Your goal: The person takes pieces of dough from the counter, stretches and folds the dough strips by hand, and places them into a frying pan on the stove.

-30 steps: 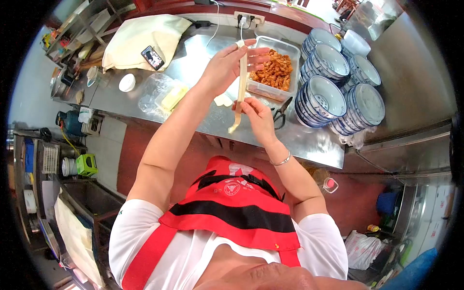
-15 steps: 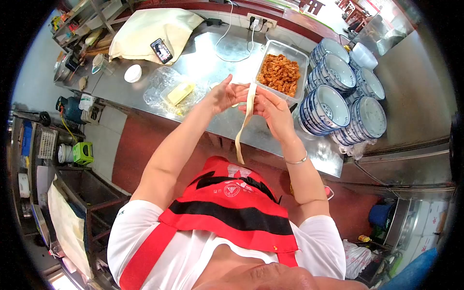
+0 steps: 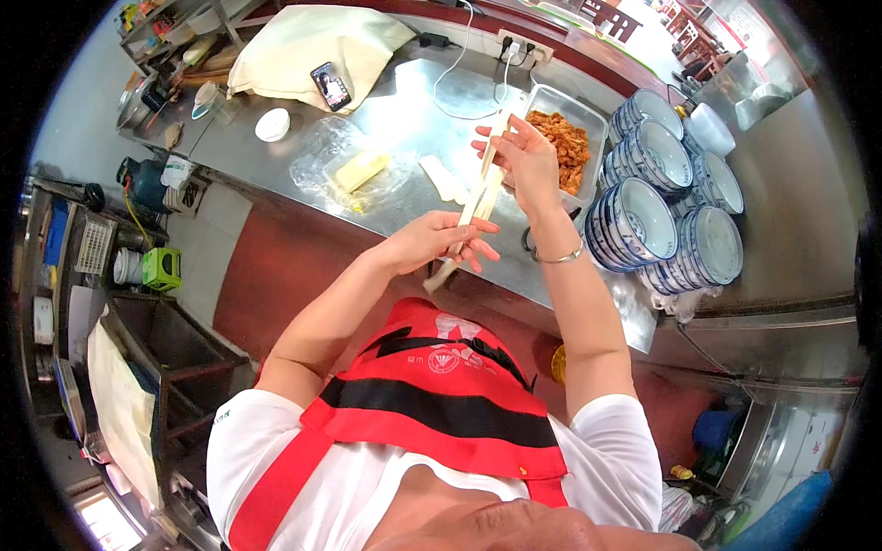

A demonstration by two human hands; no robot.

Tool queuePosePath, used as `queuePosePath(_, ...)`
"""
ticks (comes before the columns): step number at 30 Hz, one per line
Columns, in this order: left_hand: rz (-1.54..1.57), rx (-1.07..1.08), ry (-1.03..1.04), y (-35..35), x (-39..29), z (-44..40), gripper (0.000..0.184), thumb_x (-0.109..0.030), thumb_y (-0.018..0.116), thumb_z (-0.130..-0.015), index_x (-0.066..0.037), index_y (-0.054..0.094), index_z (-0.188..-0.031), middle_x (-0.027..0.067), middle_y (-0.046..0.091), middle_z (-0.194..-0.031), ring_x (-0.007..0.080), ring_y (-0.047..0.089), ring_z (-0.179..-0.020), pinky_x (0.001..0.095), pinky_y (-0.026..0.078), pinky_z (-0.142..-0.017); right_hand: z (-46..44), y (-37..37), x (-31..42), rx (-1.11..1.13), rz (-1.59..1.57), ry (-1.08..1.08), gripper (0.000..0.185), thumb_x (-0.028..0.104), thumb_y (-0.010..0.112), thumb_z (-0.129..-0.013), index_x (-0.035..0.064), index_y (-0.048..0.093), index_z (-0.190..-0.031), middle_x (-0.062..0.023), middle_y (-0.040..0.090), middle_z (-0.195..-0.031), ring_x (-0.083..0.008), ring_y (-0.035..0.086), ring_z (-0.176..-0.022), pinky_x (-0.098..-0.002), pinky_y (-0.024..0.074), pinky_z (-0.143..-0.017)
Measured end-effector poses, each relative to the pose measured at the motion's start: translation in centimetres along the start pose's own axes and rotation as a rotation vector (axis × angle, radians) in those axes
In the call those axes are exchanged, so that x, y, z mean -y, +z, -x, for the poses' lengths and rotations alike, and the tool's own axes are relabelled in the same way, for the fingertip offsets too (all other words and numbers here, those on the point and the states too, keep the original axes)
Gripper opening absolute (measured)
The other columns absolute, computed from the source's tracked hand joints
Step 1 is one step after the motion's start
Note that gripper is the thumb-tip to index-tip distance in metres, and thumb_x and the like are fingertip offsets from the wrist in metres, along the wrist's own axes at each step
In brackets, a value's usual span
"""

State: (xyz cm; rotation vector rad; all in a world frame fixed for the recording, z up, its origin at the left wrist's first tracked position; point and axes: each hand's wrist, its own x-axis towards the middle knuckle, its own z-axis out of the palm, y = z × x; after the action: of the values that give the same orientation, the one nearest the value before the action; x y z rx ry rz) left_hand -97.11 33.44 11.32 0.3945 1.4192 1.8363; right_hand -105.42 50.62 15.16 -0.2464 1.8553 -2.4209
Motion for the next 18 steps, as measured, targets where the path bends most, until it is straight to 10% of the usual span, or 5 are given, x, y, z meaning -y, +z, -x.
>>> queuePosePath(7, 0.173, 0.014, 0.139, 2.8, -3.3, 2.3, 0.042, -0.021, 0.034, -0.101, 0.000, 0.038, -0.137, 0.0173, 0.060, -0.118, 0.0222, 0.064, -0.098, 0.0330, 0.050, -0.085, 0.2, 0.2, -1.8, 0.006, -0.155, 0.066, 0.049, 0.001, 0.053, -0.089, -0.0111, 0.035, -0.133, -0.0182, 0.064, -0.105, -0.0264, 0.068, -0.086, -0.0301, 0.0568, -0.075)
queuePosePath(13, 0.364, -0.043, 0.391, 2.3, -6.2, -0.3, 0.051, -0.030, 0.030, -0.101, -0.001, 0.025, -0.143, 0.0196, 0.046, -0.135, 0.0297, 0.051, -0.120, 0.0421, 0.044, -0.097, 5.4, 0.4, -5.6, 0.062, -0.495, 0.406, 0.056, 0.044, 0.038, -0.099, -0.0074, 0.051, -0.116, -0.0217, 0.062, -0.107, -0.0286, 0.063, -0.098, -0.0376, 0.0511, -0.088)
queuePosePath(18, 0.191, -0.263, 0.546, 0.6, -7.7, -1.4, 0.057, -0.040, 0.024, -0.101, -0.004, 0.023, -0.144, 0.0186, 0.038, -0.142, 0.0284, 0.043, -0.128, 0.0394, 0.033, -0.107, 8.6, 0.4, -3.6, 0.442, -0.454, 0.400, 0.051, 0.039, 0.039, -0.099, -0.0075, 0.050, -0.117, -0.0195, 0.064, -0.103, -0.0241, 0.064, -0.094, -0.0361, 0.0489, -0.088)
